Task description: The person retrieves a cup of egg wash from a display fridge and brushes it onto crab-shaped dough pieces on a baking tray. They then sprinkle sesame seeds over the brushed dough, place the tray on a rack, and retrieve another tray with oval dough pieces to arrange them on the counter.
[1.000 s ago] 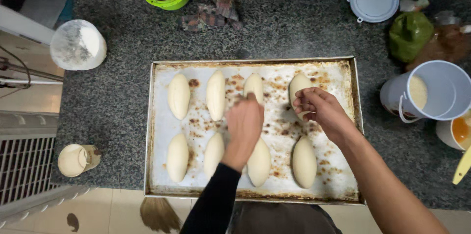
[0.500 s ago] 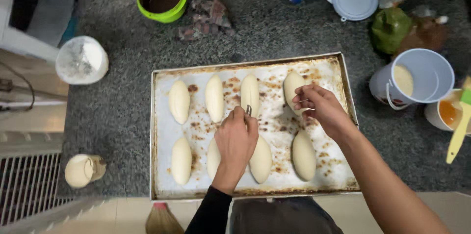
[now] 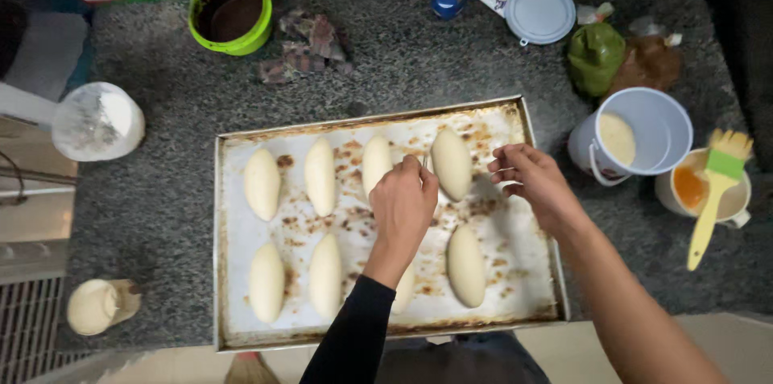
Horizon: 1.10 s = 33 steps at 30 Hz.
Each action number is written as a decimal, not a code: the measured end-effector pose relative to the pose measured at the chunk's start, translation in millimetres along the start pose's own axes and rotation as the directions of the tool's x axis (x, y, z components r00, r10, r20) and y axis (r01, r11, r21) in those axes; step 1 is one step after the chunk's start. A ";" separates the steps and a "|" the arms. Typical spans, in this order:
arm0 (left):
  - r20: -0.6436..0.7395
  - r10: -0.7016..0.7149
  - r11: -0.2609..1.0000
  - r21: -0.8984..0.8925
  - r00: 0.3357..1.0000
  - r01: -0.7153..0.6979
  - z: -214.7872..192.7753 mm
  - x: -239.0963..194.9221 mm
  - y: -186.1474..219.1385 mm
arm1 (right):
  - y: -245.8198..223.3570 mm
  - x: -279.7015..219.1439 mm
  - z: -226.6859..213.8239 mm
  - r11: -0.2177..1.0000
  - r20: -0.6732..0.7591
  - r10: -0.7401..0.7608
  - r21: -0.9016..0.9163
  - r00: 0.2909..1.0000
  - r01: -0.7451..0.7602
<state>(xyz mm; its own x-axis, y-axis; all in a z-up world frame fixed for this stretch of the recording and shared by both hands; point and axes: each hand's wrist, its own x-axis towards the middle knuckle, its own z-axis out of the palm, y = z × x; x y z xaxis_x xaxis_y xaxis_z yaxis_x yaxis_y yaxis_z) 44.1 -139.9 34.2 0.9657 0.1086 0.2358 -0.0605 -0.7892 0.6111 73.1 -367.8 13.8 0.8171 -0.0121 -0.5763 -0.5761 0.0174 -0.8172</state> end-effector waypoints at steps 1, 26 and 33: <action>0.004 -0.021 1.000 0.001 1.000 0.021 8.4 4.0 5.2 | -0.6 4.0 -5.1 1.000 0.013 0.002 -0.011 1.000 -0.002; 0.136 -0.186 0.955 0.256 0.973 0.147 86.1 9.6 43.2 | 20.2 33.9 -51.8 0.991 0.177 0.112 -0.092 0.978 -0.097; 0.170 -0.211 0.953 0.256 0.962 0.164 57.2 -60.2 61.3 | 12.8 29.5 -46.2 0.992 0.199 0.110 -0.078 0.974 -0.096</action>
<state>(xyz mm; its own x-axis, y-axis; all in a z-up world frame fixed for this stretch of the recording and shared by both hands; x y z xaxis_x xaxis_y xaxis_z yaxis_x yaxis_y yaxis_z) -3.3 -229.4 14.2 0.9852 0.1685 -0.0307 0.1653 -0.8886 0.4278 89.0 -414.1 -14.0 0.7364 0.1890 -0.6496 -0.6516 -0.0598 -0.7562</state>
